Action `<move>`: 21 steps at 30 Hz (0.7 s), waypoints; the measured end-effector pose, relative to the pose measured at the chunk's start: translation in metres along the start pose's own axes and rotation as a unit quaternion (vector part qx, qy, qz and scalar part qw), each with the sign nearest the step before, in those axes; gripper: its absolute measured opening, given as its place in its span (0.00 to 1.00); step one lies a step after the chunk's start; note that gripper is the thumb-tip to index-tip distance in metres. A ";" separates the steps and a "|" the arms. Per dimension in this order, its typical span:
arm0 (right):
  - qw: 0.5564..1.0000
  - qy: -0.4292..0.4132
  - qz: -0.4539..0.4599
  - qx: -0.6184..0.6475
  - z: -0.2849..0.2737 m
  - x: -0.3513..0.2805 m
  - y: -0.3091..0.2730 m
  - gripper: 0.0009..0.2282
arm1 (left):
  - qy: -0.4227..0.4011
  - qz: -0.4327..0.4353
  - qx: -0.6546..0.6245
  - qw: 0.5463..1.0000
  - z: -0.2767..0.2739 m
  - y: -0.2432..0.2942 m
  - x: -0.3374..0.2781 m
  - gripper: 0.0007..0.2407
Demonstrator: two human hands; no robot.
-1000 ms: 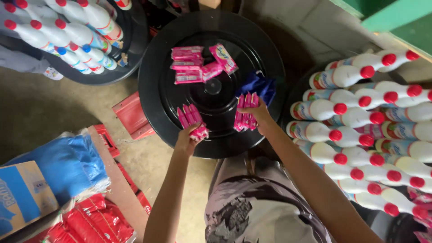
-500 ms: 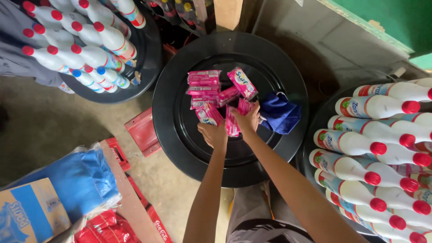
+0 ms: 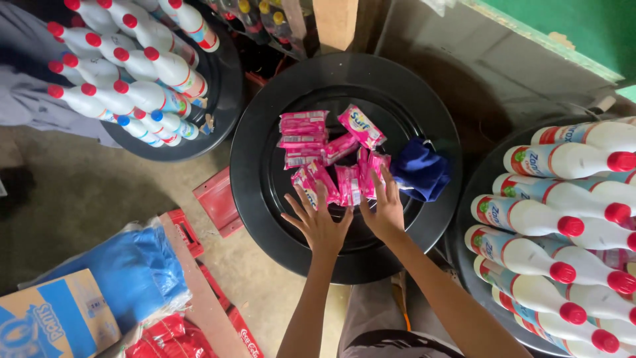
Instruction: Organizing and wiping down laundry detergent and soap packages on store shelves and display lids.
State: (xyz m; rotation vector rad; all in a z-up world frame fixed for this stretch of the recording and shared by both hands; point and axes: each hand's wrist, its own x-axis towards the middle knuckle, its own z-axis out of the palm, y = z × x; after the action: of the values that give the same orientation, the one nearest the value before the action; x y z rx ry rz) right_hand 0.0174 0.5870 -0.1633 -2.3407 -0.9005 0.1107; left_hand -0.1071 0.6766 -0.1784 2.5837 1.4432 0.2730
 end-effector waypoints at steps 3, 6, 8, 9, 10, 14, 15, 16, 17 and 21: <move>0.991 -0.022 -0.070 -0.115 -0.010 -0.018 0.002 0.37 | 0.010 0.072 -0.044 0.996 -0.001 0.001 -0.015 0.38; 0.986 -0.075 -0.067 -0.130 -0.011 -0.012 0.009 0.39 | 0.072 0.078 0.005 0.994 0.022 0.006 -0.007 0.40; 0.989 -0.120 -0.032 -0.082 -0.025 -0.022 0.004 0.38 | 0.099 0.057 -0.024 0.993 0.018 0.008 -0.015 0.41; 0.989 -0.123 -0.021 -0.085 -0.034 -0.030 0.003 0.38 | 0.088 0.061 -0.026 0.994 0.012 0.012 -0.022 0.41; 0.988 -0.125 -0.026 -0.088 -0.041 -0.030 0.003 0.38 | 0.088 0.062 -0.019 0.994 0.008 0.016 -0.021 0.41; 0.998 -0.059 -0.017 -0.031 -0.084 -0.042 -0.006 0.40 | 0.015 0.066 -0.130 0.989 -0.052 0.049 -0.029 0.40; 0.998 -0.051 -0.008 -0.034 -0.096 -0.044 -0.010 0.40 | 0.012 0.077 -0.133 0.988 -0.061 0.055 -0.032 0.40; 0.999 0.007 -0.041 -0.020 -0.109 -0.047 -0.014 0.41 | 0.050 0.104 -0.117 0.986 -0.070 0.061 -0.037 0.38; 0.995 0.066 -0.073 -0.007 -0.122 -0.051 -0.018 0.42 | 0.087 0.131 -0.102 0.982 -0.079 0.066 -0.043 0.37; 0.998 0.050 -0.040 -0.025 -0.129 -0.070 0.015 0.44 | 0.087 0.139 -0.074 0.984 -0.100 0.075 -0.052 0.47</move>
State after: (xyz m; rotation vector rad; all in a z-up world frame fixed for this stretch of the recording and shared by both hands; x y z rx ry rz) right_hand 0.0095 0.4670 -0.0775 -2.3294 -0.9552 -0.0630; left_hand -0.0966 0.5992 -0.0674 2.6870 1.0558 0.6340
